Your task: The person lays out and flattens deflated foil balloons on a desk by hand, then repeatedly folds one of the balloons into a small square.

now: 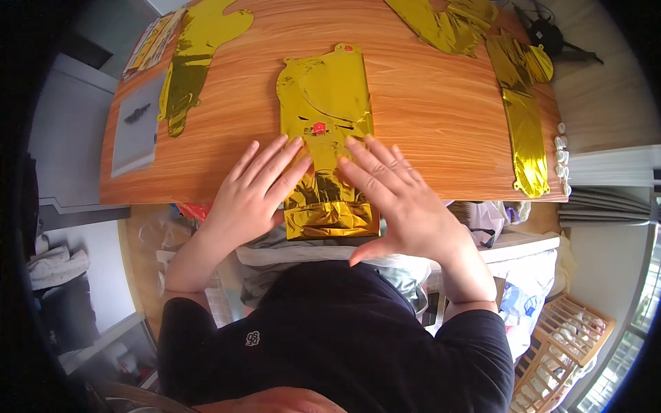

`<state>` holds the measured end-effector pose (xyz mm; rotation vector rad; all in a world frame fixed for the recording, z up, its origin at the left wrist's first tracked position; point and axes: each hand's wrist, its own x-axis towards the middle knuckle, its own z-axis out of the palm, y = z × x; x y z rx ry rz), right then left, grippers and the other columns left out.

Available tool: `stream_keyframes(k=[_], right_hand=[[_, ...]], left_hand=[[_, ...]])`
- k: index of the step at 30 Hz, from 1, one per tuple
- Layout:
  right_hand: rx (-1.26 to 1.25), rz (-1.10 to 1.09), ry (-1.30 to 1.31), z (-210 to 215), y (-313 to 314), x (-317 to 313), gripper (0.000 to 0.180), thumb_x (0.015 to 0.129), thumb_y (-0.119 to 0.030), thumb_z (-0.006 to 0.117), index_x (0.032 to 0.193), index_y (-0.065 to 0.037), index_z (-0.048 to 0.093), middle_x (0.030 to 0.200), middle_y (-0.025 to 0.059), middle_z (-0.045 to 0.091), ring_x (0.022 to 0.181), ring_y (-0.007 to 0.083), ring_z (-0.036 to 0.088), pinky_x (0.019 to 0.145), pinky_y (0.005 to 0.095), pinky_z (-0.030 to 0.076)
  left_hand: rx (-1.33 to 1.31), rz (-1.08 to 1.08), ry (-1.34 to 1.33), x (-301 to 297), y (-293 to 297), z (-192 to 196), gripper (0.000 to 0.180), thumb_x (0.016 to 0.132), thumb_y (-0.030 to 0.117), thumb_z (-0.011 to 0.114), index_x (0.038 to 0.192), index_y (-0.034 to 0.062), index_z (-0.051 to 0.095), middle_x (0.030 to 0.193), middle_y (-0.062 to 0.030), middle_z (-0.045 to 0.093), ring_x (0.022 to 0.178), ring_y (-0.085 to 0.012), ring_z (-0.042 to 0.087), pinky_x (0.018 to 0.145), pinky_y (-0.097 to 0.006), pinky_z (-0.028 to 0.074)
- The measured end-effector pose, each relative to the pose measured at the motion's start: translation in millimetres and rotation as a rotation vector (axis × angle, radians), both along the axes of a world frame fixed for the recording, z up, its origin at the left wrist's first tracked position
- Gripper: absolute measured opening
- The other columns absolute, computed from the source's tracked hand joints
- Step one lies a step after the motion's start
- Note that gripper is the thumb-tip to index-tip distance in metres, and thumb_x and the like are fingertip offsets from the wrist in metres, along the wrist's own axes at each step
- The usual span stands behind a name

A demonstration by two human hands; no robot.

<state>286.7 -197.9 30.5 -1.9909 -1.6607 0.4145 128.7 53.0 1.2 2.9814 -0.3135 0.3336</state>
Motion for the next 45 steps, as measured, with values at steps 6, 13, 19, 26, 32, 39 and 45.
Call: stream_keyframes(k=[6, 13, 19, 26, 32, 39, 45], right_hand=[[-0.11, -0.163, -0.257, -11, -8, 2, 0.118, 0.057, -0.042, 0.093, 0.157, -0.008, 0.039, 0.163, 0.0123, 0.039, 0.154, 0.0324, 0.031, 0.126, 0.051, 0.025], [-0.061, -0.15, -0.328, -16, -7, 2, 0.092, 0.068, -0.014, 0.084, 0.151, -0.008, 0.046, 0.153, 0.0113, 0.051, 0.148, 0.0317, 0.042, 0.124, 0.0507, 0.032], [0.16, -0.098, -0.38, -24, -5, -2, 0.057, 0.074, -0.006, 0.075, 0.13, -0.009, 0.066, 0.129, 0.0081, 0.066, 0.129, 0.0284, 0.062, 0.113, 0.0472, 0.048], [0.207, -0.093, -0.405, -26, 2, -5, 0.039, 0.083, -0.009, 0.073, 0.122, -0.008, 0.07, 0.13, 0.0101, 0.067, 0.123, 0.0276, 0.066, 0.107, 0.043, 0.053], [0.231, -0.095, -0.418, -27, 3, -4, 0.042, 0.08, -0.009, 0.078, 0.121, -0.008, 0.07, 0.127, 0.0087, 0.07, 0.122, 0.0288, 0.067, 0.105, 0.0438, 0.054], [0.267, -0.068, -0.407, -28, 3, -4, 0.032, 0.085, -0.014, 0.076, 0.116, -0.008, 0.071, 0.126, 0.0091, 0.07, 0.122, 0.027, 0.067, 0.105, 0.0434, 0.055], [0.319, -0.091, -0.395, -32, 5, -2, 0.027, 0.085, -0.018, 0.078, 0.111, -0.01, 0.074, 0.118, 0.006, 0.073, 0.117, 0.0268, 0.069, 0.102, 0.0436, 0.055]], left_hand=[[0.087, 0.015, 0.068, 9, -1, 2, 0.083, 0.083, 0.034, 0.077, 0.156, 0.0113, 0.044, 0.16, -0.016, 0.042, 0.15, -0.0309, 0.038, 0.123, -0.052, 0.031], [-0.017, -0.064, 0.111, 3, 7, 2, 0.083, 0.08, 0.027, 0.078, 0.154, 0.0086, 0.045, 0.161, -0.0148, 0.042, 0.148, -0.0309, 0.041, 0.122, -0.05, 0.035], [0.131, -0.118, 0.078, -5, 8, 2, 0.062, 0.09, 0.023, 0.068, 0.149, 0.0082, 0.054, 0.157, -0.012, 0.048, 0.148, -0.0303, 0.042, 0.121, -0.05, 0.036], [0.032, -0.114, 0.041, -6, 9, -3, 0.048, 0.099, 0.017, 0.054, 0.146, 0.0084, 0.057, 0.153, -0.0123, 0.054, 0.143, -0.0304, 0.05, 0.118, -0.05, 0.041], [0.0, -0.114, 0.038, -7, 10, -4, 0.047, 0.1, 0.017, 0.054, 0.146, 0.0084, 0.057, 0.153, -0.0117, 0.054, 0.142, -0.0295, 0.051, 0.116, -0.05, 0.042], [0.004, -0.121, 0.051, -6, 11, -5, 0.048, 0.1, 0.018, 0.055, 0.147, 0.0106, 0.057, 0.153, -0.0076, 0.055, 0.143, -0.0281, 0.05, 0.116, -0.05, 0.042], [-0.177, -0.07, 0.11, -4, 7, 5, 0.047, 0.097, 0.021, 0.061, 0.143, 0.0115, 0.06, 0.15, -0.0066, 0.057, 0.143, -0.0282, 0.05, 0.117, -0.051, 0.04]])
